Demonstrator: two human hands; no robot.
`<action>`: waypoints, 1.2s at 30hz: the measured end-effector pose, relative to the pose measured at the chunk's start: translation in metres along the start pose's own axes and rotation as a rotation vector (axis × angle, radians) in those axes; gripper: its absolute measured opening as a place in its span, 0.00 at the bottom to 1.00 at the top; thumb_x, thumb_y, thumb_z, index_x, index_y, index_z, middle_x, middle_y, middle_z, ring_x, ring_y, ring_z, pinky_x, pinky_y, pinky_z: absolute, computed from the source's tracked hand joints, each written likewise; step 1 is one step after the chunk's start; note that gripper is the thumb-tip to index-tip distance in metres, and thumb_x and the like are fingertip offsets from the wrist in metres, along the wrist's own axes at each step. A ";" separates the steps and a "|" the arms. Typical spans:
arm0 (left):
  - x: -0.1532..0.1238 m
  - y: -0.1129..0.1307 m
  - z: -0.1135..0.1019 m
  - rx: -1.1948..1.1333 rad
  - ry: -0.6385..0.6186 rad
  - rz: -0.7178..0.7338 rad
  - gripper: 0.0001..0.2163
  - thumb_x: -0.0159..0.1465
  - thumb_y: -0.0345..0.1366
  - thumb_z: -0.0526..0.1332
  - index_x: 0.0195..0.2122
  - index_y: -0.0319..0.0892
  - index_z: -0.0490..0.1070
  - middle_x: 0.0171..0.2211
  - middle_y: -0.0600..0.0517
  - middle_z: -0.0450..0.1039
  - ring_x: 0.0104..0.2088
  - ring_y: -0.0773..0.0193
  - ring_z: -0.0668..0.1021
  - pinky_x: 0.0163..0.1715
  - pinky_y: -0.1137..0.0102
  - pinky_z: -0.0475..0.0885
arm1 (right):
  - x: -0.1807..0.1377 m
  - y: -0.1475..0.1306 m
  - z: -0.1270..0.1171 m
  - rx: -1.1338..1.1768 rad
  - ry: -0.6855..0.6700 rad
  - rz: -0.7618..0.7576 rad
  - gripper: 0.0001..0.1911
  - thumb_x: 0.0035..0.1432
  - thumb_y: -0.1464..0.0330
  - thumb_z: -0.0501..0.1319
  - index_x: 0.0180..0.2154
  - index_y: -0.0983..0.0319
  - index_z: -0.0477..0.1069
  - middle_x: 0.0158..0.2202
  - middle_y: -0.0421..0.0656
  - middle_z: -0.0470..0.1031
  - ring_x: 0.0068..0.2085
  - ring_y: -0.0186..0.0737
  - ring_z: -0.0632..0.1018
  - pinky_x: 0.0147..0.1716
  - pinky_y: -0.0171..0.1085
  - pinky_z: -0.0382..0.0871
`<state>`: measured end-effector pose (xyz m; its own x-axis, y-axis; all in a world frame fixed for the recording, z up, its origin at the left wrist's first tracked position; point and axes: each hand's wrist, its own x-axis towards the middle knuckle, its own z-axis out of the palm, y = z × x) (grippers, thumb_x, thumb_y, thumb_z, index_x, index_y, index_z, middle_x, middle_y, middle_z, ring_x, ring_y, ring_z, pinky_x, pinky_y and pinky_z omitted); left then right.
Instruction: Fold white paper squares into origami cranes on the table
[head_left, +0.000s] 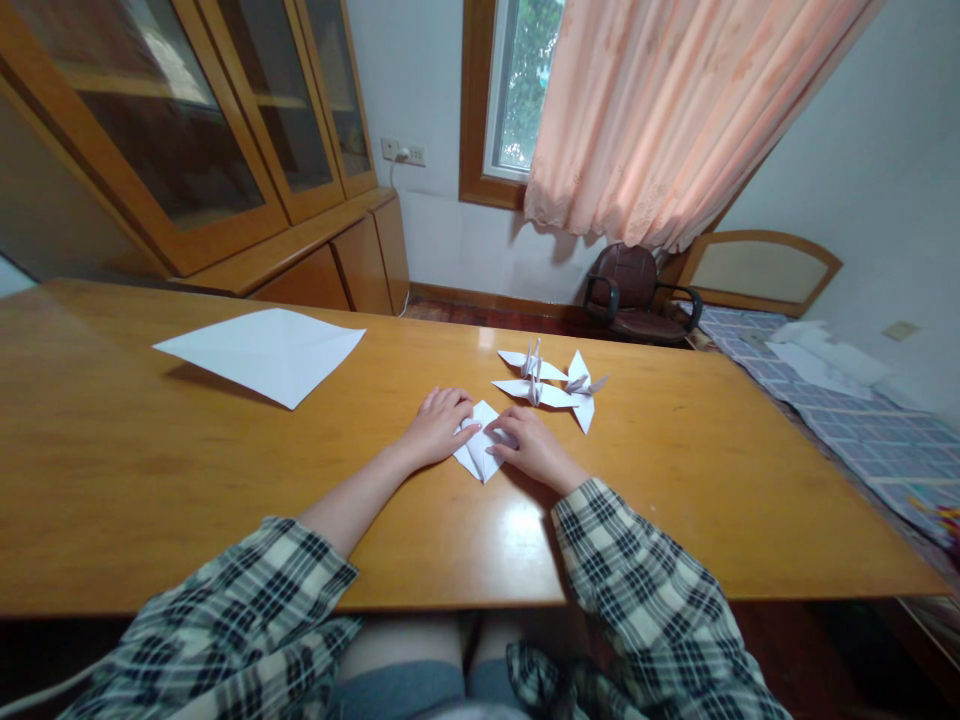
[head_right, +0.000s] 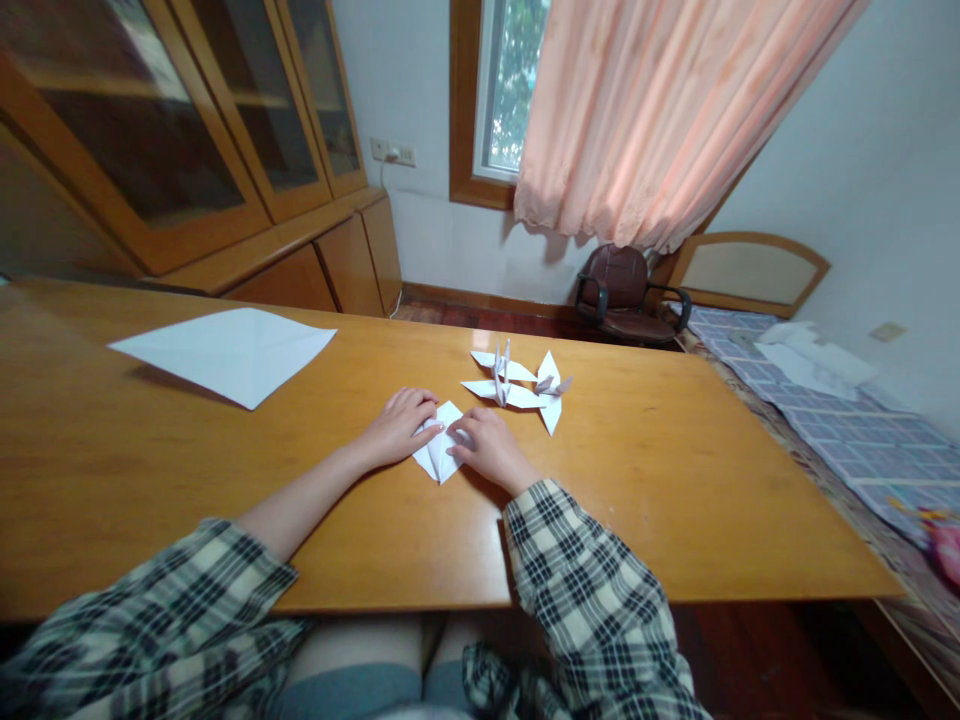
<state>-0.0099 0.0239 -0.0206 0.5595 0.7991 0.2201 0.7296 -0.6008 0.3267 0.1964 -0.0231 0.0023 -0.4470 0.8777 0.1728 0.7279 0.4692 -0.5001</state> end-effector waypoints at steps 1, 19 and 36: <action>0.000 0.000 0.000 0.009 0.004 -0.001 0.09 0.64 0.43 0.56 0.37 0.44 0.67 0.49 0.48 0.66 0.52 0.54 0.67 0.61 0.51 0.54 | 0.000 0.000 0.000 -0.009 -0.008 -0.001 0.13 0.56 0.68 0.66 0.44 0.63 0.74 0.43 0.47 0.71 0.44 0.41 0.71 0.46 0.41 0.64; -0.006 0.007 -0.004 0.004 0.086 -0.001 0.09 0.61 0.43 0.60 0.30 0.44 0.67 0.50 0.46 0.65 0.55 0.51 0.64 0.61 0.50 0.52 | -0.002 -0.007 0.001 -0.161 -0.062 -0.012 0.19 0.62 0.62 0.58 0.54 0.59 0.70 0.46 0.48 0.66 0.48 0.46 0.66 0.48 0.45 0.61; -0.020 0.000 0.001 -0.063 -0.052 -0.082 0.26 0.49 0.58 0.66 0.40 0.44 0.65 0.61 0.40 0.58 0.63 0.44 0.58 0.62 0.45 0.51 | -0.001 0.000 0.001 -0.123 -0.121 -0.019 0.21 0.64 0.69 0.53 0.57 0.57 0.67 0.49 0.47 0.65 0.49 0.45 0.65 0.50 0.44 0.59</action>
<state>-0.0208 0.0076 -0.0257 0.5199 0.8422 0.1430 0.7486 -0.5298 0.3987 0.1968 -0.0241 0.0015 -0.5149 0.8540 0.0740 0.7736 0.5001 -0.3891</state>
